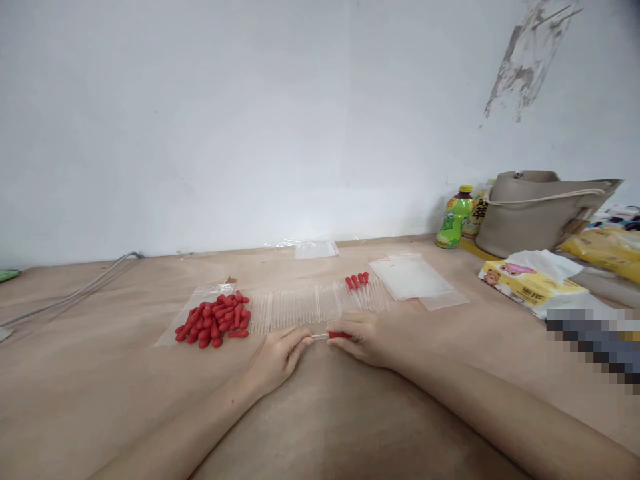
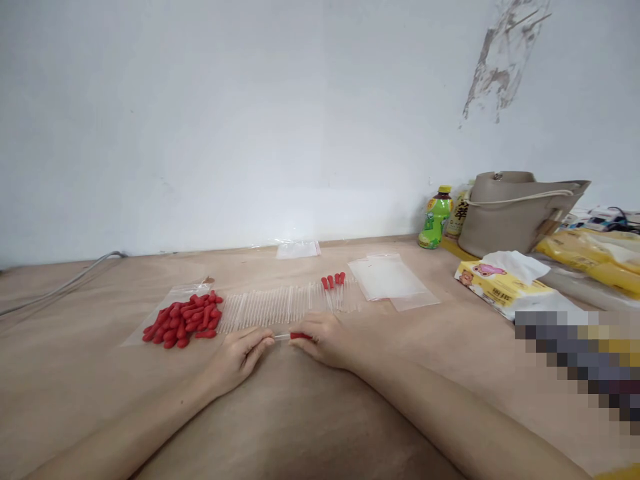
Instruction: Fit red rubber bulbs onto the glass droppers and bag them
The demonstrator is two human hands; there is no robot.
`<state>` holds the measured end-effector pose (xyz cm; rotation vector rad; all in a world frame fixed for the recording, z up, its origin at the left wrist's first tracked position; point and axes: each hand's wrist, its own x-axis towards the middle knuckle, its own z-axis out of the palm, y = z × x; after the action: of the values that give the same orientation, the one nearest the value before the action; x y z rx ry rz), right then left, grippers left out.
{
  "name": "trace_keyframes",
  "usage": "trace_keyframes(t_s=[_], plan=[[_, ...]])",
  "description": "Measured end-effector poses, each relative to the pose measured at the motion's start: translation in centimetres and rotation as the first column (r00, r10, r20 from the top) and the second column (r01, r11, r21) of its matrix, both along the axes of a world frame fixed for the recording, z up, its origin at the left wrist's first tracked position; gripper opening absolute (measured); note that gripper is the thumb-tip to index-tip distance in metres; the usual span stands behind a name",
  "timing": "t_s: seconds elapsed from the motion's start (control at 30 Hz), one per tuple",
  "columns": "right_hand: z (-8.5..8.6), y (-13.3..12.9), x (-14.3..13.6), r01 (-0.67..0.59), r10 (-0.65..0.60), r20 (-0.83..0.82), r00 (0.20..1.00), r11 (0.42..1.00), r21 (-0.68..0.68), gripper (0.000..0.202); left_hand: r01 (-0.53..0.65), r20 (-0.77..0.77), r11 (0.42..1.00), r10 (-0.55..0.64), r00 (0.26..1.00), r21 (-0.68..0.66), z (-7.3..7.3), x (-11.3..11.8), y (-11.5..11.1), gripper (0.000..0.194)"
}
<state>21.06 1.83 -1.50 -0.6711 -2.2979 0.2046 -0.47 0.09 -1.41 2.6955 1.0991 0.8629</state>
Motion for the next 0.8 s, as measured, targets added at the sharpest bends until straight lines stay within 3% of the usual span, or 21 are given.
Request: trace_keyframes(t_s=[0.07,0.17,0.23,0.33,0.43,0.53,0.7,0.8], plan=[[0.2,-0.1,-0.2,0.017,-0.046,-0.146,0.988,0.980,-0.196,0.017,0.001,0.035,1.000,-0.002,0.999,0.012,0.0,0.1,0.0,0.018],[0.4,0.2,-0.4,-0.069,-0.129,-0.369,0.920,0.875,-0.479,0.026,0.042,0.029,0.999,-0.042,0.999,0.015,0.2,0.2,-0.1,0.017],[0.9,0.9,-0.2,-0.133,-0.187,-0.469,0.863,0.813,-0.568,0.033,0.050,0.022,0.999,-0.050,0.999,-0.018,0.3,0.2,-0.2,0.023],[2.2,2.6,1.1,-0.111,-0.296,-0.521,0.801,0.781,-0.614,0.039,0.050,0.026,0.996,-0.048,0.999,-0.071,0.5,0.2,-0.3,0.027],[3.4,5.1,3.5,0.097,-0.484,-0.408,0.774,0.728,-0.679,0.050,0.065,0.011,0.995,-0.064,0.998,-0.079,0.6,0.3,-0.1,0.021],[3.9,7.5,6.0,0.509,-0.646,-0.068,0.760,0.657,-0.556,0.049,0.082,0.011,0.994,-0.081,0.997,-0.078,0.6,0.4,0.0,0.020],[3.1,10.5,7.4,0.659,-0.682,0.141,0.718,0.600,-0.453,0.027,0.106,0.027,0.992,-0.105,0.994,-0.067,0.6,0.4,0.0,0.021],[2.3,11.2,6.7,0.700,-0.679,0.222,0.700,0.590,-0.403,0.028,0.102,0.017,0.992,-0.101,0.995,-0.068,0.6,0.4,-0.1,0.021]])
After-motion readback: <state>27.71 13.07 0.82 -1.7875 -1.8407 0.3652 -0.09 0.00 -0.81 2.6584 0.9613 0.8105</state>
